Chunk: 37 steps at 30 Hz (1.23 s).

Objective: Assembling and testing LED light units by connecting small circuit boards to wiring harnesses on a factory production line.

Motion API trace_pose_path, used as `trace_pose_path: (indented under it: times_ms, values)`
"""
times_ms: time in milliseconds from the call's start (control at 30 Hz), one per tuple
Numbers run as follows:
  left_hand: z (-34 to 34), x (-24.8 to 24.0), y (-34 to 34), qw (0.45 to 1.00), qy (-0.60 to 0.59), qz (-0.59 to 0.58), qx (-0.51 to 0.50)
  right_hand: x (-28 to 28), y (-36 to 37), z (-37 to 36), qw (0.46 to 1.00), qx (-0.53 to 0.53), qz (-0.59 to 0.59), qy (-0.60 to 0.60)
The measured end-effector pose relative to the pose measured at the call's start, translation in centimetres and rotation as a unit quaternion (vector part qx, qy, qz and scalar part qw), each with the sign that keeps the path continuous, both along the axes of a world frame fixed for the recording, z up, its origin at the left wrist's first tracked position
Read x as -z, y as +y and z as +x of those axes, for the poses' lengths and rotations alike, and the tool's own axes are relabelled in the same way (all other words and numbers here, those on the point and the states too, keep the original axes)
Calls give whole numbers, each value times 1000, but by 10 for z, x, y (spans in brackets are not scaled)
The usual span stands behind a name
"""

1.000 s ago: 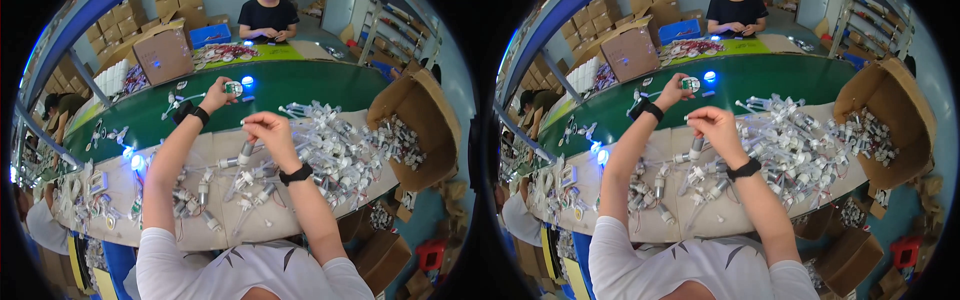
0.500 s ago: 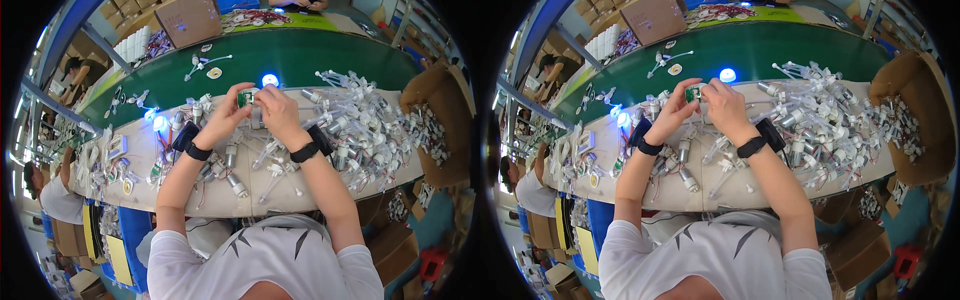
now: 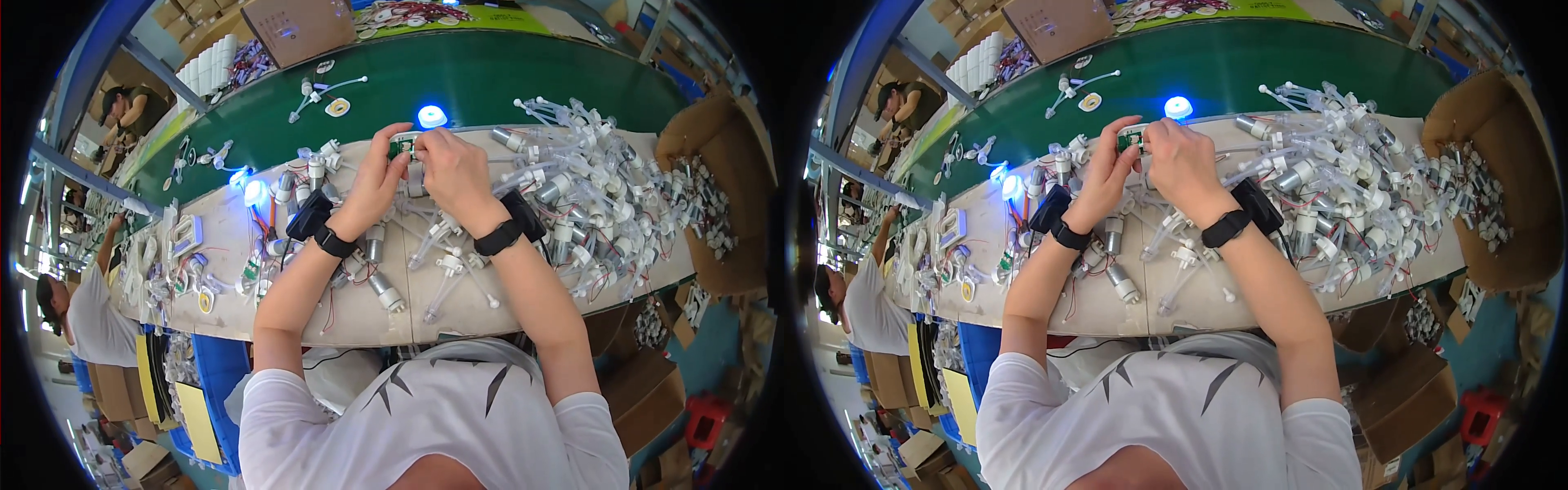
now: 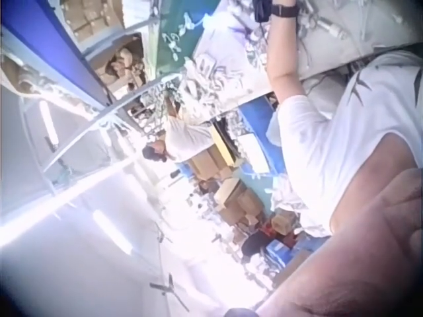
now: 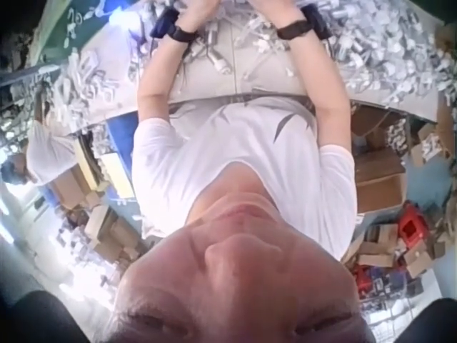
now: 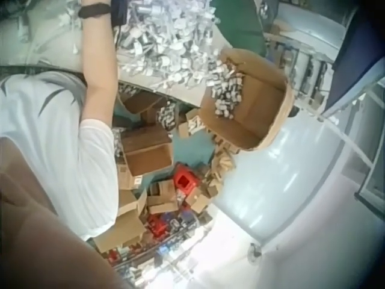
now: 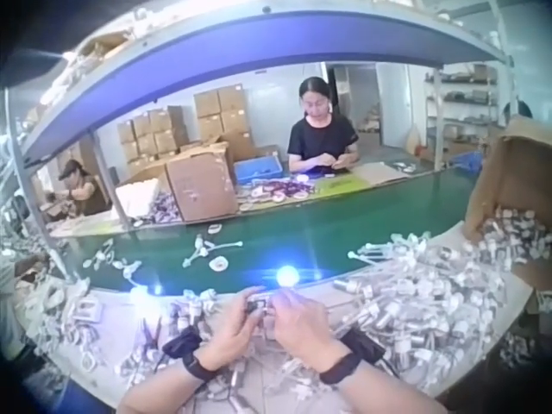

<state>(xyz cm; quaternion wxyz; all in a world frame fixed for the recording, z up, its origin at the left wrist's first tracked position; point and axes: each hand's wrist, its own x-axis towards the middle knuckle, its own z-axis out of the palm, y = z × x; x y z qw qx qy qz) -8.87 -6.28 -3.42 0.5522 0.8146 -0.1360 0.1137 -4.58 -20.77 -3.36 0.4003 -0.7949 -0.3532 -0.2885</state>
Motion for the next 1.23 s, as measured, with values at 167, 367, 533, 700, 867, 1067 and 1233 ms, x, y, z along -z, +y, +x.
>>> trace_pose_path:
  times_ms: [167,367,533,700,867,1067,1233]
  values:
    - [3,11,1,999,-30,13,-43,3,3,-4,998,15,12,52]
    - [4,13,-4,994,-24,-74,-72,3,7,-10,999,27,28,18]
    - [1,13,-7,996,-27,-74,-40,2,7,-9,999,44,27,14]
    - [-3,9,-4,1000,-25,-12,-12,3,6,-9,999,40,21,12]
    - [-1,12,-6,995,25,-101,7,5,6,-6,999,27,31,-9]
    - [-2,7,1,976,115,-180,43,5,1,-5,998,11,45,34]
    - [0,13,4,980,104,-159,55,5,1,-5,999,9,36,23]
